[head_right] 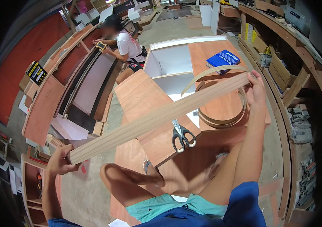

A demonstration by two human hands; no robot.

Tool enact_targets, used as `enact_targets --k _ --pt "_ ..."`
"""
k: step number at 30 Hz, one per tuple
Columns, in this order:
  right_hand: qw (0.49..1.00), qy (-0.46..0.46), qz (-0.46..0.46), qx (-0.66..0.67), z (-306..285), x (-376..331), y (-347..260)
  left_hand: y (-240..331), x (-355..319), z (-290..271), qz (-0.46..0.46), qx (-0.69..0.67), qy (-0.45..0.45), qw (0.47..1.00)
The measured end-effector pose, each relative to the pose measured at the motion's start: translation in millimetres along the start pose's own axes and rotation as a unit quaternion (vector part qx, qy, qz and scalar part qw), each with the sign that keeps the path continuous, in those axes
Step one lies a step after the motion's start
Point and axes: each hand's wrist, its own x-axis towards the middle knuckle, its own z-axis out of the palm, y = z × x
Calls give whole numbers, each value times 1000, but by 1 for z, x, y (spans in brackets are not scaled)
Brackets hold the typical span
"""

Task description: The person handles thin wooden strips and curved wooden pieces, applying tape to the edges and assembling them into a circular shape. They then search through a storage container for additional parts.

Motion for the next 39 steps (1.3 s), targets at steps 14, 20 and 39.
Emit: enact_targets --k 14,20,39 --pt "983 -117 1 -142 39 -92 -49 30 -33 -68 101 -130 104 981" --pt "950 -192 -138 -204 82 -164 -107 80 -28 -57 95 -120 13 988" --pt "589 -488 -467 -444 222 -328 -109 110 -23 -25 95 -91 -95 987"
